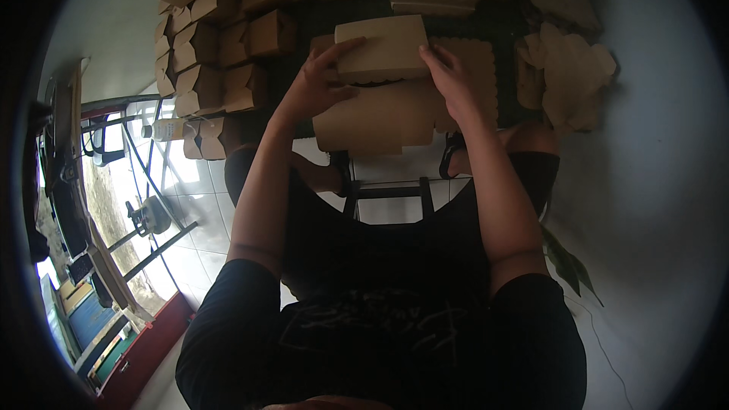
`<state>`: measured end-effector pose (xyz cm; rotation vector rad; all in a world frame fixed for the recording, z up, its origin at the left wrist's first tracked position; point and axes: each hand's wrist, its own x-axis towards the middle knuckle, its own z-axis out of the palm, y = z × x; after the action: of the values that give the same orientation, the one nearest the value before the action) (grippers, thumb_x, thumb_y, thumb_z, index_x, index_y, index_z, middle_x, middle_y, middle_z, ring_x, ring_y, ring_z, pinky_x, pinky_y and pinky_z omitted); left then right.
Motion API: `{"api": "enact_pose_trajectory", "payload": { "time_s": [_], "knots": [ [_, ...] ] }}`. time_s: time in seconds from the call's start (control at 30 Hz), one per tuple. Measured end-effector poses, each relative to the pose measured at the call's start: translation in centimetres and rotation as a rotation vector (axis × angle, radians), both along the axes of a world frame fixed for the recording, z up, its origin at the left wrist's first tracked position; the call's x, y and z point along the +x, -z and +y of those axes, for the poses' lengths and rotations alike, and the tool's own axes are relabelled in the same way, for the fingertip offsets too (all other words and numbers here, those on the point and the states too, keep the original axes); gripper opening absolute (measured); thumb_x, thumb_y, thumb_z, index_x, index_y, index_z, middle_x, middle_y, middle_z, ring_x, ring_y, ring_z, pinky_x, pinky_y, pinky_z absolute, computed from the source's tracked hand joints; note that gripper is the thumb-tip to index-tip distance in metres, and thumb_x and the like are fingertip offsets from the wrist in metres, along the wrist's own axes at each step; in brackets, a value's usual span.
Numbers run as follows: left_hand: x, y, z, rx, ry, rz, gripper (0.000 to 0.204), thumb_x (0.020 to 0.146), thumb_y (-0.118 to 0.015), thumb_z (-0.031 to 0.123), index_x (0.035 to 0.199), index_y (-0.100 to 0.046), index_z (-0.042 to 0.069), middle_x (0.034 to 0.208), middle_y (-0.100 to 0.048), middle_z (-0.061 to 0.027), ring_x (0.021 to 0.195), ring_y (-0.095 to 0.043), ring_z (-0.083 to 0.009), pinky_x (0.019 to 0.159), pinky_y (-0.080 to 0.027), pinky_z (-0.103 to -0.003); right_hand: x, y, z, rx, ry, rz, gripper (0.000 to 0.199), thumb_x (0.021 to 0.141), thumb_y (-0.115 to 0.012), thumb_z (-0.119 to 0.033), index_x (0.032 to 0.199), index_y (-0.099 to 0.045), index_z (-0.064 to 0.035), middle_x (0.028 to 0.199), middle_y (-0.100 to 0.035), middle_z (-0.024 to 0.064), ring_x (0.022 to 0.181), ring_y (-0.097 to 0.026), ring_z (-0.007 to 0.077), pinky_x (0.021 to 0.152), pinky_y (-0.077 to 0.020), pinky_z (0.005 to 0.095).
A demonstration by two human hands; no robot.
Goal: The person assembles flat cardboard box blanks into finished boxes by folding and interlocking the flaps. They handle each blank one at a time, fold the side and end flaps, then stack the completed boxes on the table.
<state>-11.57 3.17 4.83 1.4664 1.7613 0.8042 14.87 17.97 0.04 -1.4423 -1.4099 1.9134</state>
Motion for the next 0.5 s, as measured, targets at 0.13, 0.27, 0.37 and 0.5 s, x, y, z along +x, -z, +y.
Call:
{"api": "enact_pose_trajectory", "payload": {
  "time_s": [0.13, 0.27, 0.37, 0.5],
  "knots": [
    [0.0, 0.8, 0.9, 0.114, -0.001, 0.081, 0.091, 0.078, -0.097, 0.007, 0.160, -0.064, 0.029, 0.157, -0.068, -0.0073, 0.137, -0.065, -0.0413, 0.120, -0.055, -0.053, -0.2, 0.0, 0.3, 0.053, 0.028, -0.027, 0.071, 0.109, -0.075, -0.054, 0.153, -0.066, 0.0007, 0.145, -0.073, 0.0122, 0.133, -0.066, 0.0205, 0.109, -0.0531, 0.0358],
    [0.4, 1.3, 1.1, 0.119, -0.060, 0.054, 0.087, 0.078, -0.097, 0.004, 0.157, -0.068, 0.029, 0.147, -0.071, -0.0130, 0.127, -0.072, -0.0369, 0.112, -0.062, -0.048, 0.0, -0.1, 0.4, 0.056, 0.068, 0.008, 0.068, 0.107, -0.077, -0.054, 0.147, -0.071, 0.0015, 0.140, -0.075, 0.0119, 0.125, -0.070, 0.0200, 0.102, -0.0583, 0.0348],
    [0.6, 1.3, 1.2, 0.126, -0.093, 0.042, 0.088, 0.078, -0.096, 0.002, 0.157, -0.068, 0.030, 0.140, -0.071, -0.0163, 0.122, -0.076, -0.0337, 0.105, -0.066, -0.044, 0.0, -0.4, 0.7, 0.043, 0.060, -0.010, 0.065, 0.106, -0.079, -0.052, 0.143, -0.072, 0.0011, 0.132, -0.073, 0.0092, 0.116, -0.070, 0.0182, 0.099, -0.0607, 0.0356],
    [0.6, 1.2, 1.3, 0.123, -0.093, 0.086, 0.089, 0.078, -0.095, 0.000, 0.157, -0.068, 0.031, 0.138, -0.071, -0.0175, 0.119, -0.077, -0.0321, 0.102, -0.068, -0.042, 0.1, -0.7, 0.7, -0.029, 0.070, 0.045, 0.059, 0.104, -0.085, -0.047, 0.135, -0.074, 0.0009, 0.127, -0.072, 0.0077, 0.108, -0.071, 0.0171, 0.096, -0.0623, 0.0349]
  ]
}}
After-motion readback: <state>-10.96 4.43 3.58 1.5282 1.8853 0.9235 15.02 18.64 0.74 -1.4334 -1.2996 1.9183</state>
